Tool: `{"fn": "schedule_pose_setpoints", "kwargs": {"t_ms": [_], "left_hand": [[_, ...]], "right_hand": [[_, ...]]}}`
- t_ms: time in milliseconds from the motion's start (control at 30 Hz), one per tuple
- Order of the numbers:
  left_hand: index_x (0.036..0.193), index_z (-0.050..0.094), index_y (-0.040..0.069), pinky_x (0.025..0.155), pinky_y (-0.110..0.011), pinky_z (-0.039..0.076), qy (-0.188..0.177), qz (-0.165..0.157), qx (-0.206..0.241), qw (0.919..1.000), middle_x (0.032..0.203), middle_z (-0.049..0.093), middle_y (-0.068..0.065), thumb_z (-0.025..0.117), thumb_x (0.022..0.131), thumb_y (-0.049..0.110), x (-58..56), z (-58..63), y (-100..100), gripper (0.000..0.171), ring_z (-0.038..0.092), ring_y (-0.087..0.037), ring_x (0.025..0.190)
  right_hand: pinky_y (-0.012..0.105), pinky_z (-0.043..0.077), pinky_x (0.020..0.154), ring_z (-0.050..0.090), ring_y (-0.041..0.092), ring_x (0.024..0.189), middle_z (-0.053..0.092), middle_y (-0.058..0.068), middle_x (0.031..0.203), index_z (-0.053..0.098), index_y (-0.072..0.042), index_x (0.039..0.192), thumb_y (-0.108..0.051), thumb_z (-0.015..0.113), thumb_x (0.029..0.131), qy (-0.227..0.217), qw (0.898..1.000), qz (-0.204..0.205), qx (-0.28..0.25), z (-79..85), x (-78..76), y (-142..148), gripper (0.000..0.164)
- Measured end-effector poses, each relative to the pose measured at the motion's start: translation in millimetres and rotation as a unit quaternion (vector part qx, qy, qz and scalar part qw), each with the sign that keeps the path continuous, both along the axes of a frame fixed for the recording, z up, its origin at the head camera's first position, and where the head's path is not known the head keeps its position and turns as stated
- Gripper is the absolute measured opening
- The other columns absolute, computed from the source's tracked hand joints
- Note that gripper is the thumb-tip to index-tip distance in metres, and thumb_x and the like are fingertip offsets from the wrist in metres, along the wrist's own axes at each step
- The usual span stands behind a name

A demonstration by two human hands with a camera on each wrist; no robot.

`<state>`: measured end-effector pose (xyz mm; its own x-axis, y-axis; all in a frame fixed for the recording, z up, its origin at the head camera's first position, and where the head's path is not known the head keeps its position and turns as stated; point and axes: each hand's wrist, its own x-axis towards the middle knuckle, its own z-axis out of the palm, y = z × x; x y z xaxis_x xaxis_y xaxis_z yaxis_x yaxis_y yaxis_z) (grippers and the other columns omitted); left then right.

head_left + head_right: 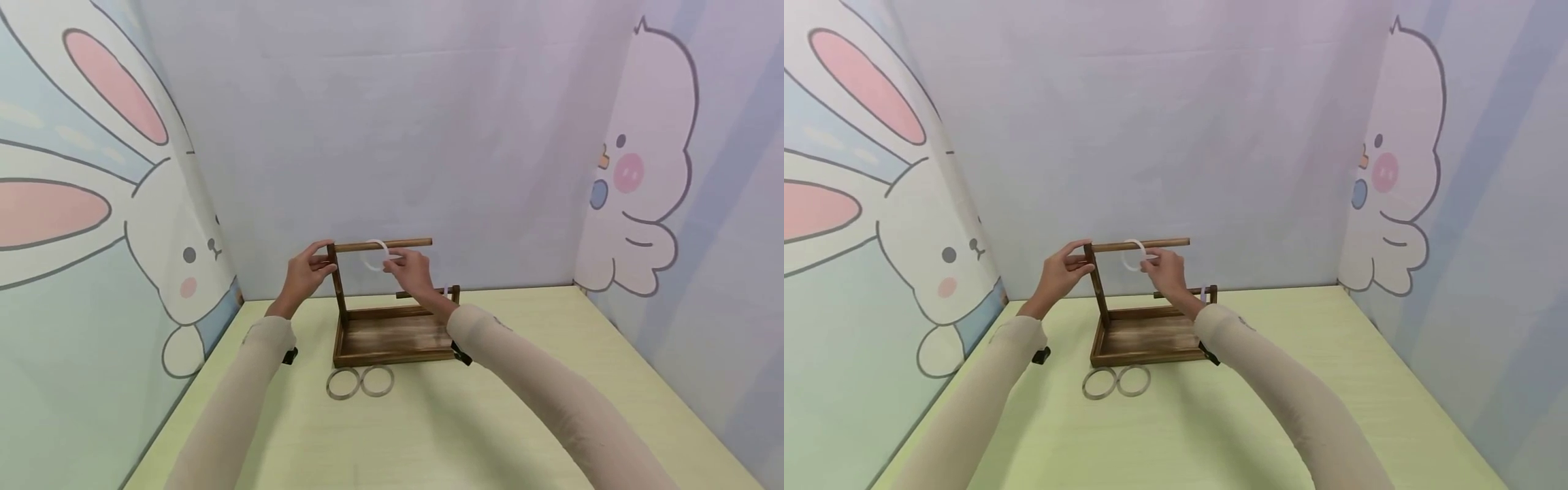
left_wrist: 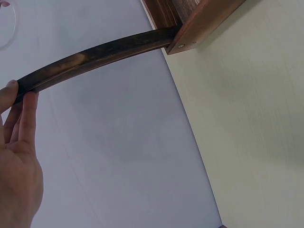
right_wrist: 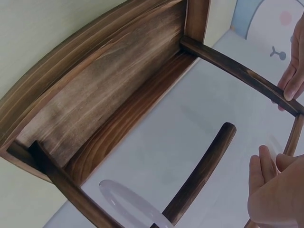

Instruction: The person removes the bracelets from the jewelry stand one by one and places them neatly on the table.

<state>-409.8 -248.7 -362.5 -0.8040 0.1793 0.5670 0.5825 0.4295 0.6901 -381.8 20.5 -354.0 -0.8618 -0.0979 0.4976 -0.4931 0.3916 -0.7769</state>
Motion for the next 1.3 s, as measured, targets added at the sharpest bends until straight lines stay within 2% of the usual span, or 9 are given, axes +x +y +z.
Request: {"fn": "schedule_pose_setpoints", "kwargs": {"t_ms": [467,600,733,800,900,1033,1133,1233,1300], "left_hand": [[0.144,0.062,0.018,0.090,-0.041,0.062,-0.007,-0.001,0.006,1.0000,0.122,0.072,-0.025,0.076,0.092,-0.004,-2.4,-3.1,2,0.058,0.073,-0.036,0.109],[0.144,0.061,0.017,0.090,-0.041,0.062,-0.005,0.004,0.004,1.0000,0.123,0.071,-0.025,0.076,0.092,-0.003,-2.8,-3.3,1,0.058,0.073,-0.036,0.110],[0.144,0.061,0.016,0.090,-0.042,0.062,-0.008,0.006,0.003,0.9999,0.122,0.072,-0.025,0.076,0.092,-0.004,-2.3,-4.7,-1,0.058,0.073,-0.036,0.110],[0.144,0.062,0.017,0.090,-0.041,0.062,-0.011,0.008,0.003,0.9999,0.121,0.072,-0.025,0.076,0.092,-0.004,-2.0,-5.3,-1,0.058,0.073,-0.035,0.110],[0.144,0.062,0.017,0.090,-0.040,0.062,-0.011,0.010,0.003,0.9999,0.121,0.072,-0.025,0.076,0.092,-0.004,-1.4,-5.3,-1,0.058,0.073,-0.035,0.109],[0.143,0.062,0.015,0.090,-0.041,0.062,-0.004,0.010,0.002,0.9999,0.121,0.072,-0.025,0.077,0.091,-0.004,-0.7,-3.3,0,0.058,0.073,-0.036,0.109],[0.143,0.062,0.016,0.089,-0.042,0.062,0.000,0.011,0.003,0.9999,0.120,0.072,-0.025,0.077,0.091,-0.005,-0.8,-1.3,1,0.058,0.073,-0.036,0.108],[0.143,0.062,0.016,0.089,-0.044,0.062,-0.001,0.012,0.000,0.9999,0.121,0.072,-0.025,0.077,0.091,-0.004,-1.2,0.1,1,0.057,0.074,-0.036,0.109],[0.143,0.062,0.017,0.089,-0.045,0.062,0.000,0.013,-0.004,0.9999,0.122,0.072,-0.025,0.077,0.091,-0.004,-1.3,0.5,1,0.058,0.073,-0.036,0.109]], "right_hand": [[0.040,0.065,0.081,0.078,0.027,0.096,0.077,0.019,0.107,0.069,0.001,0.132,-0.009,0.070,0.101,-0.007,1.000,-0.010,0.016,1.1,4.0,19,0.033],[0.031,0.064,0.071,0.078,0.026,0.096,0.077,0.018,0.106,0.068,0.001,0.133,-0.012,0.070,0.101,-0.010,1.000,-0.014,0.021,2.0,3.4,22,0.034],[0.021,0.054,0.057,0.078,0.025,0.095,0.077,0.018,0.106,0.069,0.000,0.133,-0.012,0.070,0.101,-0.012,1.000,-0.017,0.022,-0.2,3.0,26,0.034],[0.018,0.051,0.055,0.078,0.025,0.095,0.077,0.018,0.107,0.069,0.000,0.133,-0.011,0.070,0.101,-0.013,1.000,-0.015,0.021,-1.4,2.9,28,0.033],[0.017,0.049,0.054,0.078,0.026,0.095,0.078,0.018,0.106,0.069,0.000,0.133,-0.012,0.070,0.101,-0.009,1.000,-0.013,0.024,-2.0,3.2,32,0.033],[0.019,0.041,0.049,0.078,0.026,0.095,0.078,0.018,0.105,0.069,0.000,0.133,-0.013,0.070,0.102,-0.003,0.999,-0.017,0.028,-1.1,2.2,40,0.034],[0.018,0.045,0.052,0.078,0.026,0.094,0.078,0.018,0.104,0.069,0.000,0.132,-0.012,0.071,0.101,-0.003,0.999,-0.026,0.029,0.0,1.2,46,0.033],[0.020,0.057,0.063,0.078,0.026,0.094,0.078,0.018,0.104,0.069,0.001,0.132,-0.009,0.071,0.101,-0.006,0.999,-0.034,0.027,0.8,1.1,52,0.033],[0.022,0.060,0.067,0.078,0.027,0.094,0.078,0.018,0.104,0.069,0.002,0.132,-0.008,0.070,0.101,-0.007,0.999,-0.036,0.022,1.4,2.0,55,0.033]]}}
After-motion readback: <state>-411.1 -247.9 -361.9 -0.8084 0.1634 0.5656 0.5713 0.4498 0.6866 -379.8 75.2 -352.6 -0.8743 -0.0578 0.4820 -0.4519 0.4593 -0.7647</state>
